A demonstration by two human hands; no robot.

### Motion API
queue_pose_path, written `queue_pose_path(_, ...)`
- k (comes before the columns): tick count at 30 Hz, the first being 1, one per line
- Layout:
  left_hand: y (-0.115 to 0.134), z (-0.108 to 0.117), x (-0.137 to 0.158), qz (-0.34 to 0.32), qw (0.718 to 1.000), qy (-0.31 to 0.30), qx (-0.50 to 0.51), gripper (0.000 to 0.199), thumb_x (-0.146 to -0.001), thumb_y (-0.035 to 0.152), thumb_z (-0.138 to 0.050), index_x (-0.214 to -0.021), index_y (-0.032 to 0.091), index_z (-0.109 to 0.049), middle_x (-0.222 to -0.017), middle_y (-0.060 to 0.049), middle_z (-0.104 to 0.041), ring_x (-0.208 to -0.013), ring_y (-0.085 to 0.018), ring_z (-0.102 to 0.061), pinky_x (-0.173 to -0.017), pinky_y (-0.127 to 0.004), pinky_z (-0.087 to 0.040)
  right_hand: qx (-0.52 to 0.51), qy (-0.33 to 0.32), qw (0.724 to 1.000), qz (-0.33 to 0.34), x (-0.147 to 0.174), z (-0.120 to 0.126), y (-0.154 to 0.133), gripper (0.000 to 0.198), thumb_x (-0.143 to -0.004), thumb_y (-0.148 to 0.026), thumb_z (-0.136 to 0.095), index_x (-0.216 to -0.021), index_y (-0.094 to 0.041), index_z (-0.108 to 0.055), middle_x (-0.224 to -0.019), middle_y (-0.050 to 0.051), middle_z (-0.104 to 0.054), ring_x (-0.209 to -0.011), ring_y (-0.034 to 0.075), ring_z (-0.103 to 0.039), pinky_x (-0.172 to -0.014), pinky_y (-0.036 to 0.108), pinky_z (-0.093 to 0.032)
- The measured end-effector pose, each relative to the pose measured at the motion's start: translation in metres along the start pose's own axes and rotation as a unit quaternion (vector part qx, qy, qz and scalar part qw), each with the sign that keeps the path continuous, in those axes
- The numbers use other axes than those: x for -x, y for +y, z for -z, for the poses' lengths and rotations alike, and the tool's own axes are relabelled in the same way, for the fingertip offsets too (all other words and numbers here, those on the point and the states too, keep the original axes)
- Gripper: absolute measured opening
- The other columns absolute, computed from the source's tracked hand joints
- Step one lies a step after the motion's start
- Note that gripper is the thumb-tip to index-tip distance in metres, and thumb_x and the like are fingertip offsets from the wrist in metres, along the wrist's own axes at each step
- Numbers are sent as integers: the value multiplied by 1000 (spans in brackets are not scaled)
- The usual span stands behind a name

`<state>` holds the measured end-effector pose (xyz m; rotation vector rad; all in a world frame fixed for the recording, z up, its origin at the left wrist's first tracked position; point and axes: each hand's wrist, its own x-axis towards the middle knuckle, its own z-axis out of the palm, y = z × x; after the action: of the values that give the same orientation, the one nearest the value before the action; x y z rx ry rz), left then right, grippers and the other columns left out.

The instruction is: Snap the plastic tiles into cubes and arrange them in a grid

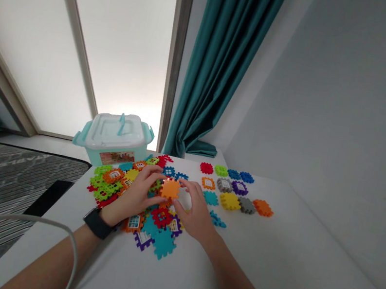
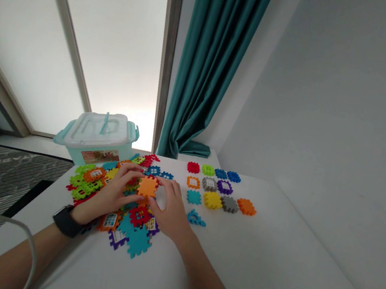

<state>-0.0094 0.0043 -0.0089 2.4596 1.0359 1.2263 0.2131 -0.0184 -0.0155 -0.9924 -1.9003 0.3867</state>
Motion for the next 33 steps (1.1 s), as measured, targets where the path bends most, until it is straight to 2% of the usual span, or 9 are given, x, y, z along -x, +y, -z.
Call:
queue_pose_path(5,2,0,-1,12,1000,4,9,41,-88,33,-75,-124,26,-56,-133,-11,-49,-130,-30,-51,-109,-51,-48,20,-10,1000,16,-1,2,2,47,-92,-25,-61,-138,-26,-51,-124,10,-59,-119,28,-56,-104,49,-50)
queue_pose_path(18,0,-1,0,-8,1000,-11,2,42,-89,36,-74,-125,25,-56,-132,-12,-48,-128,-31,-51,-108,-51,-48,60,-42,997,28,0,4,4,54,-92,-26,-63,-143,-25,-45,-131,12,-55,-124,29,-53,-108,50,-49)
queue_pose_path(28,1,-2,1,1,999,-33,-10,46,-85,36,-77,-125,25,-58,-132,-12,-49,-128,-31,-50,-108,-50,-47,53,-39,998,22,0,4,3,48,-87,-29,-70,-130,-23,-52,-123,12,-53,-118,29,-56,-105,50,-51)
queue_pose_path(33,2,0,0,-13,999,-41,-27,49,-82,27,-76,-127,24,-58,-134,-12,-49,-129,-32,-50,-109,-49,-46,56,-60,996,26,0,6,7,47,-86,-33,-73,-127,-24,-52,-122,11,-53,-118,29,-55,-104,50,-51)
